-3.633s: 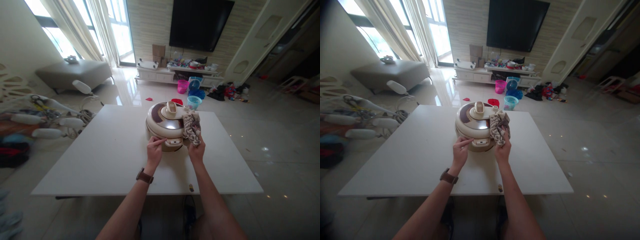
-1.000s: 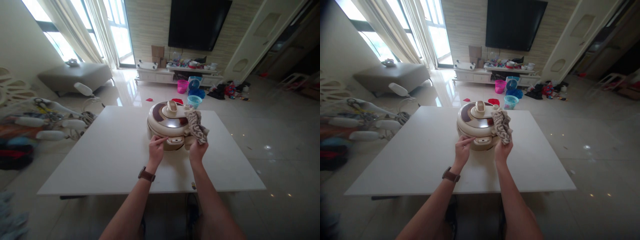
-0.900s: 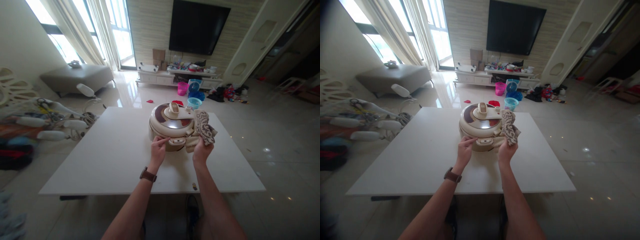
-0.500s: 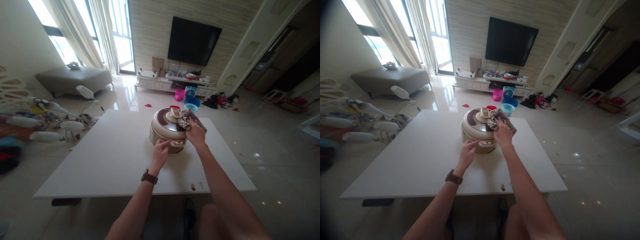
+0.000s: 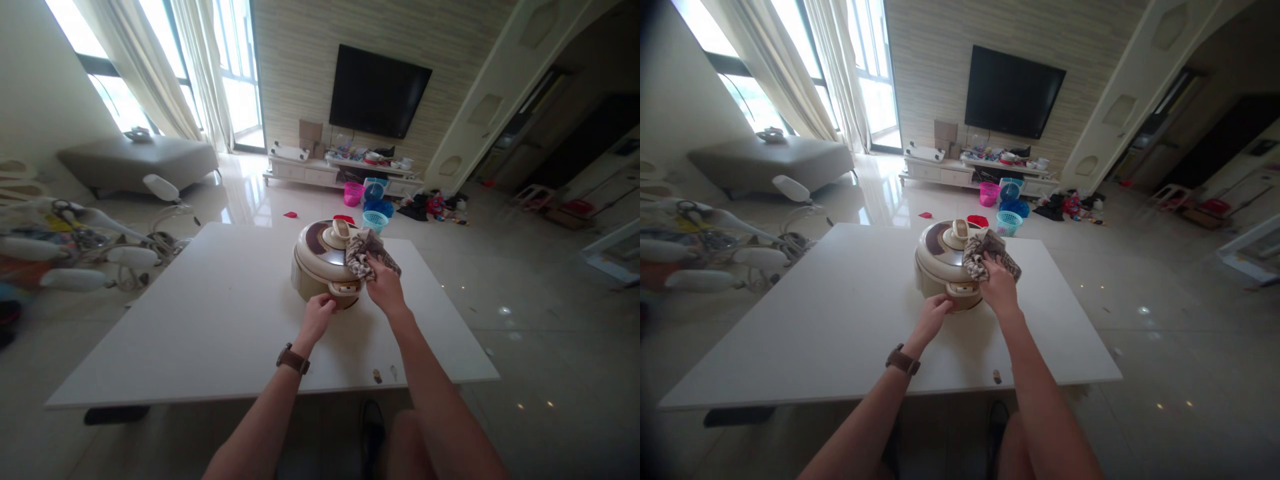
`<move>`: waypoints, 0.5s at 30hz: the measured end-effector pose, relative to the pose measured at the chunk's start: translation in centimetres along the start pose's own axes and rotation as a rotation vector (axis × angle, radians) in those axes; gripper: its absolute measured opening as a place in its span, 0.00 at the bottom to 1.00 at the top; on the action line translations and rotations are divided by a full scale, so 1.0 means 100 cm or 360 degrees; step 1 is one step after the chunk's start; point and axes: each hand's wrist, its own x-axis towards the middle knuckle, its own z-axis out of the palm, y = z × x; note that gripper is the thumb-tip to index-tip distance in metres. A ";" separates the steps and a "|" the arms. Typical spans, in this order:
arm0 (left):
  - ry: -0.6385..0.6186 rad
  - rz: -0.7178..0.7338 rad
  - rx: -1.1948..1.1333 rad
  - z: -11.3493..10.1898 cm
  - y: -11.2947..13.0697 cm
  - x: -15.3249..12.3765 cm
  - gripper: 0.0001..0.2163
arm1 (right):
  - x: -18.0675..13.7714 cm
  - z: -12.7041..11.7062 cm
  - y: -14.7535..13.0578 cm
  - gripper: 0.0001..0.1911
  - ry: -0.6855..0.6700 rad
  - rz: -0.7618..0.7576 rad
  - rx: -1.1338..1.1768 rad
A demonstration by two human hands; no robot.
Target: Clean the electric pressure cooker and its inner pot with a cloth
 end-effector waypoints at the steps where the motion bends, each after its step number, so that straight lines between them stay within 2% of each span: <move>1: -0.0045 -0.0020 -0.0066 0.003 -0.001 -0.001 0.09 | -0.009 0.003 0.002 0.31 0.0033 -0.0001 0.0066; 5: -0.0133 -0.0117 -0.0342 0.015 0.002 -0.002 0.13 | -0.046 0.024 0.010 0.31 0.0187 -0.0030 0.0352; 8: -0.0097 -0.0220 -0.0489 0.021 0.006 -0.004 0.16 | -0.069 0.048 0.016 0.32 0.0381 0.0004 0.0585; 10: -0.0055 -0.0265 -0.0550 0.023 0.007 -0.004 0.16 | -0.080 0.065 0.021 0.31 0.0519 0.0105 0.0741; 15: 0.0014 -0.0269 -0.0579 0.025 0.009 -0.005 0.19 | -0.094 0.101 0.026 0.25 0.0752 0.0552 0.1041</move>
